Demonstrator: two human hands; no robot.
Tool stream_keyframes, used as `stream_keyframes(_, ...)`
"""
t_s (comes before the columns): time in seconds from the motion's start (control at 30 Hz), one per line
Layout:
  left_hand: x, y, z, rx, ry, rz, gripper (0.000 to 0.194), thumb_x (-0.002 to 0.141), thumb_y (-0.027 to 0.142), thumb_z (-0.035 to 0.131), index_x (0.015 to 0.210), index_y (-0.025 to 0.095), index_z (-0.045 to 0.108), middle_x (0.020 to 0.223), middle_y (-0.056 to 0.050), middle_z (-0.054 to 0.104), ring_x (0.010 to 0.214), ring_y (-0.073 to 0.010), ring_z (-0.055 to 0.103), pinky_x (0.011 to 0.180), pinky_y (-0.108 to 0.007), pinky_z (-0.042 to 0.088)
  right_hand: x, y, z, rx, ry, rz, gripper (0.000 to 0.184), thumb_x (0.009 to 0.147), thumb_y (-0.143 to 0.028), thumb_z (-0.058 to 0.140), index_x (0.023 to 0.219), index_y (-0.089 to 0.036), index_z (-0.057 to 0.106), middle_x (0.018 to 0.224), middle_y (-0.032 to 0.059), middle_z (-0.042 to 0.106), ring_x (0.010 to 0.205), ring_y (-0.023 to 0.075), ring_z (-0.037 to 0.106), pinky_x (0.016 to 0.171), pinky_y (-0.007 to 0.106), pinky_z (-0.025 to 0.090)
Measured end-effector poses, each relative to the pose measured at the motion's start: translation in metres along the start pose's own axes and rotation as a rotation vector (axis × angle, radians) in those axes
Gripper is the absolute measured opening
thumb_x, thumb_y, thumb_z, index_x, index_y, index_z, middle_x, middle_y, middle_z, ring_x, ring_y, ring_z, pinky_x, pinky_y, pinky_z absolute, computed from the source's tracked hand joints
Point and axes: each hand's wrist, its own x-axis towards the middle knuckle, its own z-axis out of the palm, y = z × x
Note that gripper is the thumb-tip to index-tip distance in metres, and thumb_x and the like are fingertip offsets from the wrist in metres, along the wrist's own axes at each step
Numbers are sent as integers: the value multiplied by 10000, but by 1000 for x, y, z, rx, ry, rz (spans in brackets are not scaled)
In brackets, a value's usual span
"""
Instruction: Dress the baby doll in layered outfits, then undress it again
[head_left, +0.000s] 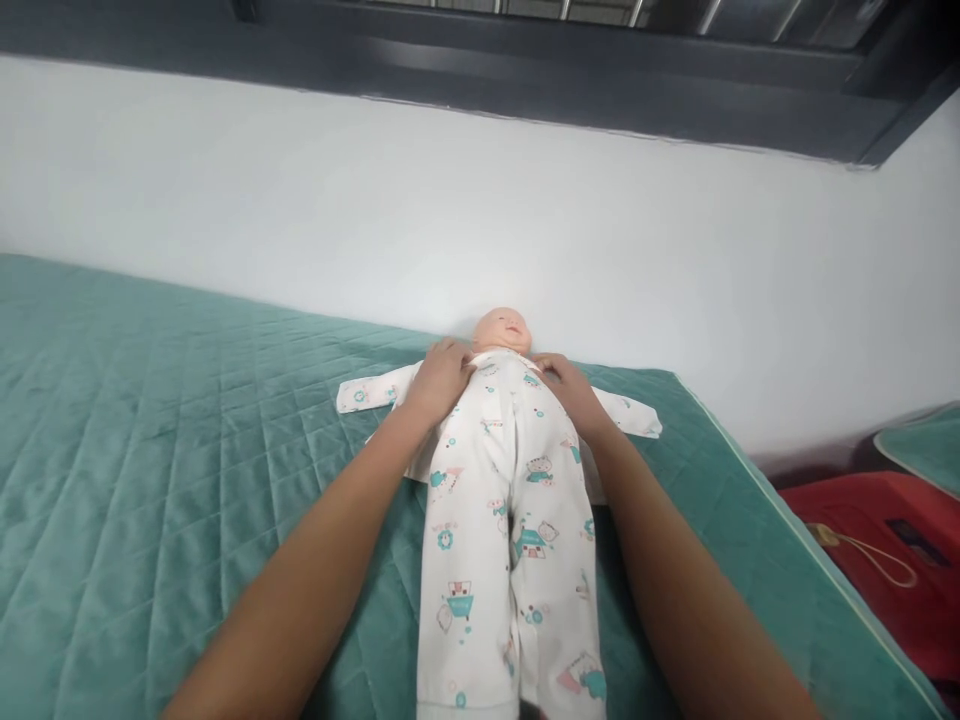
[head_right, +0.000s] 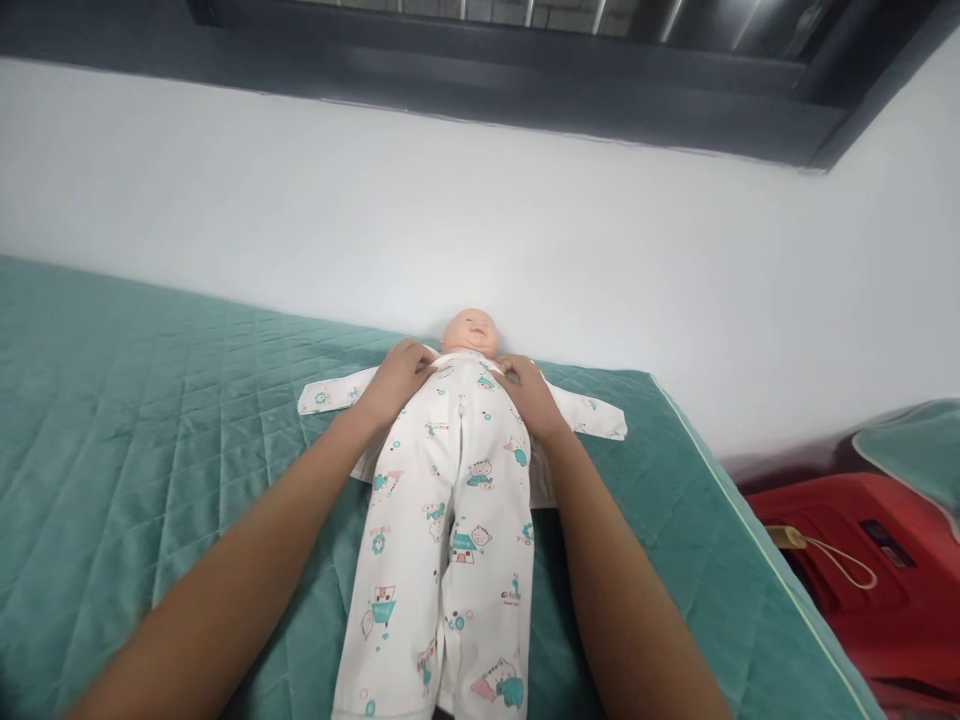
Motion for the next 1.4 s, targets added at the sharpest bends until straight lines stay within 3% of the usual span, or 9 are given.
stream_keyframes(0.2,10,-5,2,133,-48,-137,192,953,255,427,1045,165,569,892,-99,681,848,-251,635,744,-328,433,9,-1,0,-225,60,109,264,854,-469,485,733,-235,479,650,-36,521,652,164,459,639,290,316)
stream_keyframes(0.37,21,-6,6,178,-36,-199,248,955,268,404,1112,148,554,871,-127,696,832,-282,653,699,-337,439,25,10,4,-293,127,137,238,843,-440,495,724,-235,476,659,-23,549,664,174,479,637,296,306)
stream_keyframes(0.5,16,-10,11,55,24,-169,261,930,216,432,1106,187,622,922,-92,715,893,-245,647,765,-320,455,27,15,9,-225,158,154,190,793,-403,548,723,-231,508,731,-3,622,711,186,539,674,310,358)
stream_keyframes(0.6,9,-14,14,12,87,-56,338,895,142,450,1106,242,694,1012,-67,705,966,-215,621,846,-300,448,20,13,10,-25,165,121,129,761,-349,562,810,-231,579,830,14,681,783,200,606,726,324,424)
stream_keyframes(0.7,2,-18,14,38,73,27,365,868,112,478,1060,267,746,1006,-62,679,976,-208,588,880,-293,438,6,8,8,74,110,70,207,782,-344,526,868,-225,671,917,44,726,876,228,639,800,358,463)
stream_keyframes(0.9,-22,-15,5,96,81,34,313,873,136,476,1053,200,724,1009,-70,635,1013,-213,535,906,-309,425,-28,-1,3,173,113,52,353,838,-365,477,1060,-242,721,1153,35,718,1094,236,617,961,396,456)
stream_keyframes(1.1,-49,-7,-7,137,38,-8,223,863,129,443,937,156,651,980,-99,654,923,-209,582,831,-309,432,-53,7,1,99,278,158,313,794,-373,523,964,-195,715,1026,92,742,982,255,650,877,405,491)
stream_keyframes(1.27,-53,-8,-12,50,-108,-131,77,776,160,543,770,166,620,899,-142,700,883,-271,635,802,-342,437,-57,10,-5,-41,174,303,274,715,-355,571,894,-200,708,936,91,752,872,265,664,770,379,487)
stream_keyframes(1.4,-50,-12,-8,-68,-171,-197,89,758,167,564,687,165,618,916,-159,723,913,-299,647,829,-362,447,-54,-8,-10,-74,55,271,176,649,-320,588,707,-186,685,858,90,751,853,298,646,723,363,476)
